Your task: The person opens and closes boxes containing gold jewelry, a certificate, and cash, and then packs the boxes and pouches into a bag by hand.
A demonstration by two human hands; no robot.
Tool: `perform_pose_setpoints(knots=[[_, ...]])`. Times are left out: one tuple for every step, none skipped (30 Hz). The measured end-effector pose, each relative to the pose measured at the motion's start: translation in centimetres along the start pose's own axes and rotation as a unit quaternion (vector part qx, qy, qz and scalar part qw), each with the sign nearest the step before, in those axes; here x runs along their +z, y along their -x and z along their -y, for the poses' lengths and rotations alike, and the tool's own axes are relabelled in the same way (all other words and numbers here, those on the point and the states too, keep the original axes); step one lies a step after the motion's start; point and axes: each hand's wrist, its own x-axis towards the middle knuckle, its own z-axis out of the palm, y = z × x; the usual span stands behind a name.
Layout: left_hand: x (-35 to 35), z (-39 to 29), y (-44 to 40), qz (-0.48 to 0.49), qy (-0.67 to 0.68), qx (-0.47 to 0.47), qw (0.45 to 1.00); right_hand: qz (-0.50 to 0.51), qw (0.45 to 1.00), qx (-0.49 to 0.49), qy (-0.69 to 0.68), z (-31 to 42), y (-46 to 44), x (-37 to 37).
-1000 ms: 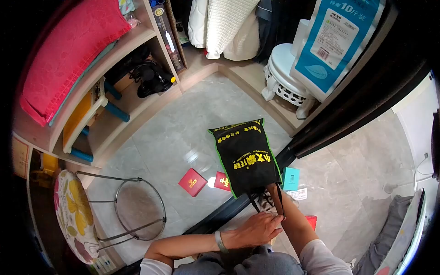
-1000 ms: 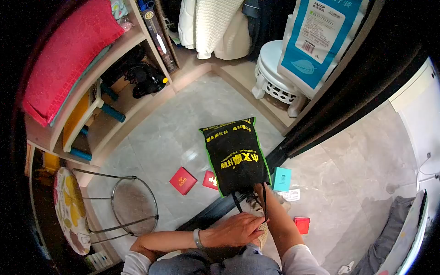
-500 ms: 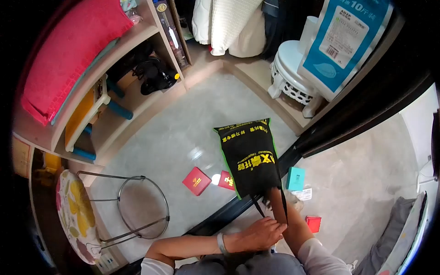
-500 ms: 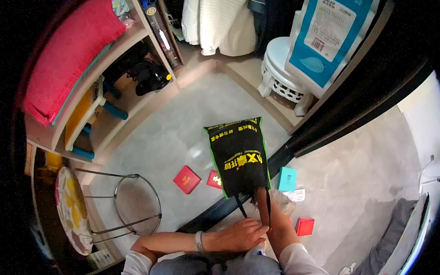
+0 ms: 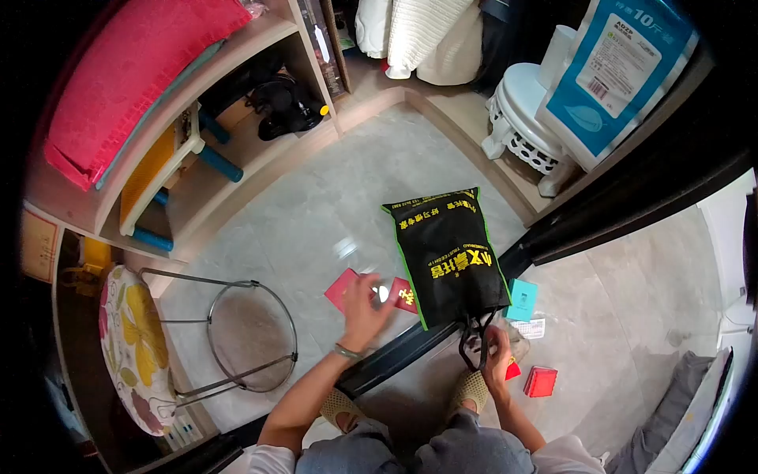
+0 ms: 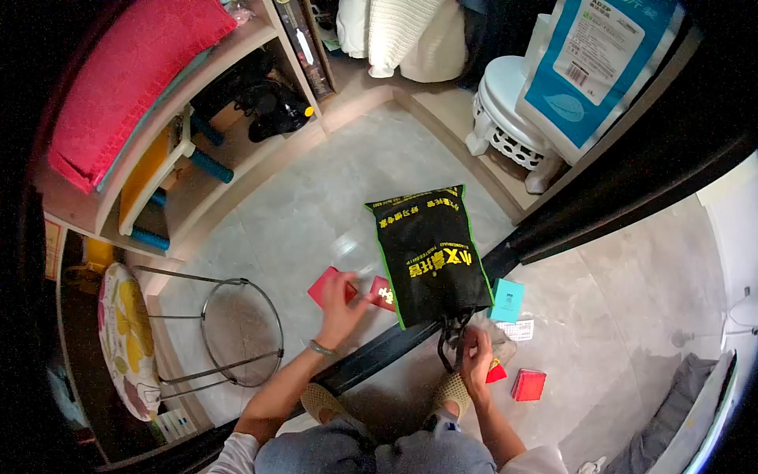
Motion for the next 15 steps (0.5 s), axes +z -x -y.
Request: perform_pose_setpoints(knots=[[-0.1,1.7,0.4,-0.026,-0.053,-0.043,0.997,-0.009,1.0,0.004,-0.003,-0.1,1.1,-0.5],[-0.5,2.4,0.9,-0.024,-0.052,-0.041,0.998,-0.012,1.0,0.004,-0.001,0.0,1.3,-0.5],[-0.8,2.7,1.2,-0.031,-0.117,-0.048,0.991,-0.014,0.999,-0.04,0.004,0.2,1.2,-0.6],[-0.8,3.0,1.4,-0.038,-0.182,-0.054,0.981,-0.017,0.996,-0.085,0.009,0.4,1.0,-0.5],[-0.8,3.2,1.6,-0.037,-0.18,-0.052,0.982,0.001,0.996,-0.09,0.013,0.0,0.3,0.0],[-0.8,3.3,1.8,-0.033,-0.217,-0.048,0.974,0.045,0.995,-0.079,0.027,0.6,-0.8,0.0],[-1.0,3.6,1.9,-0.031,-0.255,-0.045,0.965,0.089,0.993,-0.069,0.039,1.3,-2.0,0.2],[-0.8,4.9,2.2,-0.031,-0.255,-0.044,0.965,0.089,0.993,-0.069,0.038,1.2,-2.9,1.2],[-0.3,7.0,2.4,-0.031,-0.218,-0.064,0.973,0.064,0.995,-0.067,0.035,0.6,-3.7,2.8],[-0.5,7.6,2.2,-0.032,-0.18,-0.085,0.979,0.039,0.997,-0.066,0.033,0.7,-4.2,3.9],[-0.6,8.2,2.2,-0.035,-0.18,-0.086,0.979,0.041,0.996,-0.069,0.033,0.8,-4.3,4.5],[-1.2,7.9,2.1,-0.008,-0.169,-0.097,0.981,-0.041,0.999,-0.008,-0.025,1.1,-4.2,4.8],[-1.8,7.5,2.3,0.02,-0.158,-0.109,0.981,-0.123,0.987,0.056,-0.082,1.3,-4.0,5.1],[-2.1,7.1,2.6,0.02,-0.159,-0.111,0.981,-0.167,0.972,0.072,-0.147,0.2,-4.1,5.0],[-2.2,6.5,2.8,-0.007,-0.141,-0.102,0.985,-0.165,0.972,0.073,-0.147,-0.8,-4.1,4.1]])
